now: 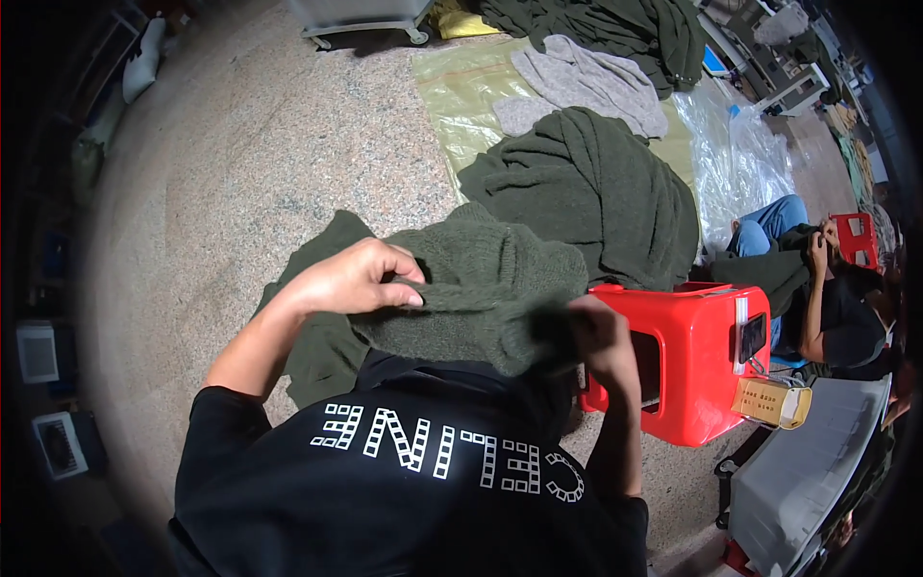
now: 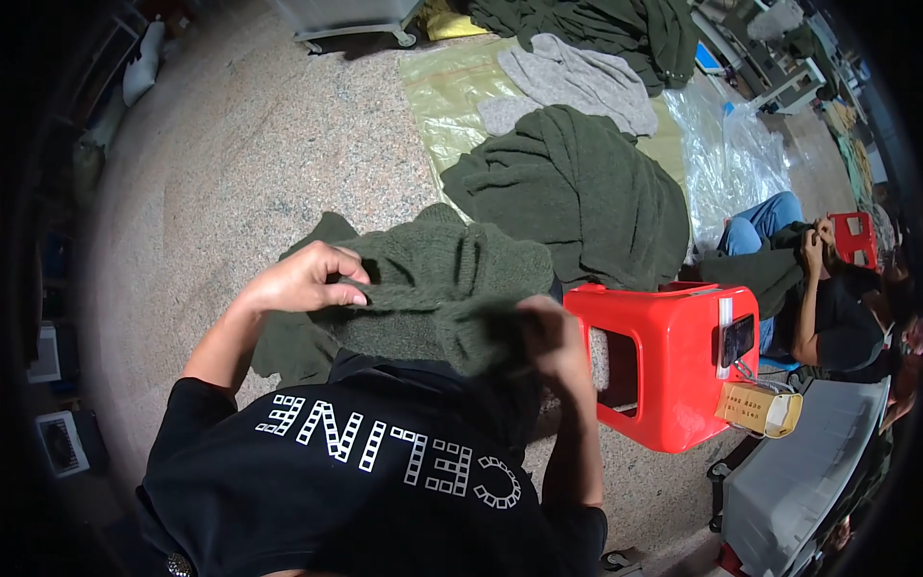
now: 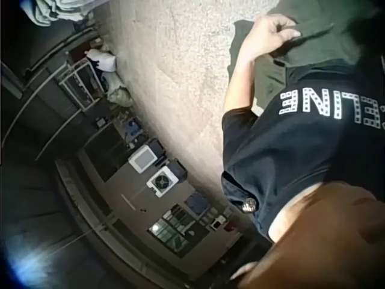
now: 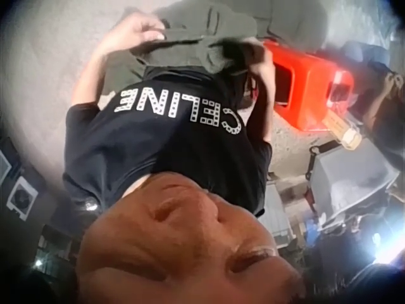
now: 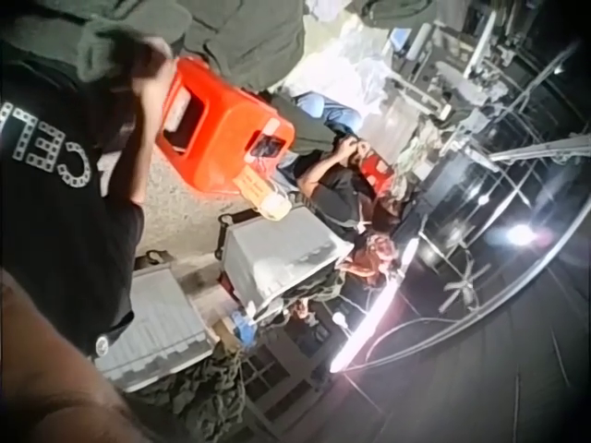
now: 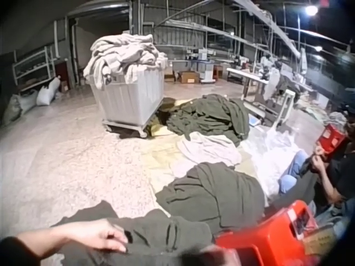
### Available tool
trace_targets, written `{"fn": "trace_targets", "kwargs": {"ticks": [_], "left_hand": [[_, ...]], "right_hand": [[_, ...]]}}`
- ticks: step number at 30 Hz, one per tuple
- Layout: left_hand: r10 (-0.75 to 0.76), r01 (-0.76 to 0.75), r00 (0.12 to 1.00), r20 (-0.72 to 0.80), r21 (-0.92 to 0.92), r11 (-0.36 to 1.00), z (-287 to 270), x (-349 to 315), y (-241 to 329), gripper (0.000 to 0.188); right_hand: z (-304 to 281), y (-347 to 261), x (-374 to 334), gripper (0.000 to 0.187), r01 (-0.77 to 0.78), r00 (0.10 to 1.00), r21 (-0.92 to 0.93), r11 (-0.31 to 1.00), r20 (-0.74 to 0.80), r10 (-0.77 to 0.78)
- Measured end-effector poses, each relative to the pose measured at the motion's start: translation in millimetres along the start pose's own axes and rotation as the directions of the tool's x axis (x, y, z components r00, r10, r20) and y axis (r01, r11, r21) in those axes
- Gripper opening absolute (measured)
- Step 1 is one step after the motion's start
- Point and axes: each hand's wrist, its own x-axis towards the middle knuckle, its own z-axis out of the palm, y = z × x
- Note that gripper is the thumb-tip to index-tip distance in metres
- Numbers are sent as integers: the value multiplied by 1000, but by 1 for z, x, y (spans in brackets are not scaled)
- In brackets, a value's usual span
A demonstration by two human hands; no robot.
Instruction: Inspecting and sorting green knitted garments in a factory environment.
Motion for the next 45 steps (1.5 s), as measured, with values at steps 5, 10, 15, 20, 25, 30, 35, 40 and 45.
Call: {"fn": "trace_targets", "kwargs": {"ticks": [5,10,15,20,25,30,35,40,45], "left_hand": [[-157,118,982,-102,-312,943,4,3,-6,11],[-316,83,944,-89,-867,492,25,10,-7,19],[-296,267,947,127,-825,498,33,13,-2,22],[-273,213,953,135,-935,284,42,15,3,25],[-282,153,958,54,-927,343,53,15,4,22],[-371,260,928,22,-752,606,51,17,-4,22],[-286,143,958,33,-917,372,54,20,-5,22],[-133,-57,989,-56,-998,-4,63,26,7,36],[78,-11,997,-29,-976,-217,73,32,12,40]], "right_hand": [[-11,0,-8,23,-61,945,136,989,-313,101],[-6,-1,-5,29,19,900,126,992,-435,38],[-7,6,-4,31,74,834,183,980,-551,40],[-1,12,4,31,-4,832,171,985,-546,98],[8,18,11,30,-98,796,115,988,-587,147],[0,23,5,29,52,788,109,993,-615,27],[5,33,10,29,93,784,89,992,-621,-18],[25,47,16,23,4,833,-41,999,-552,-26],[55,59,26,22,94,881,-143,985,-449,-149]]}}
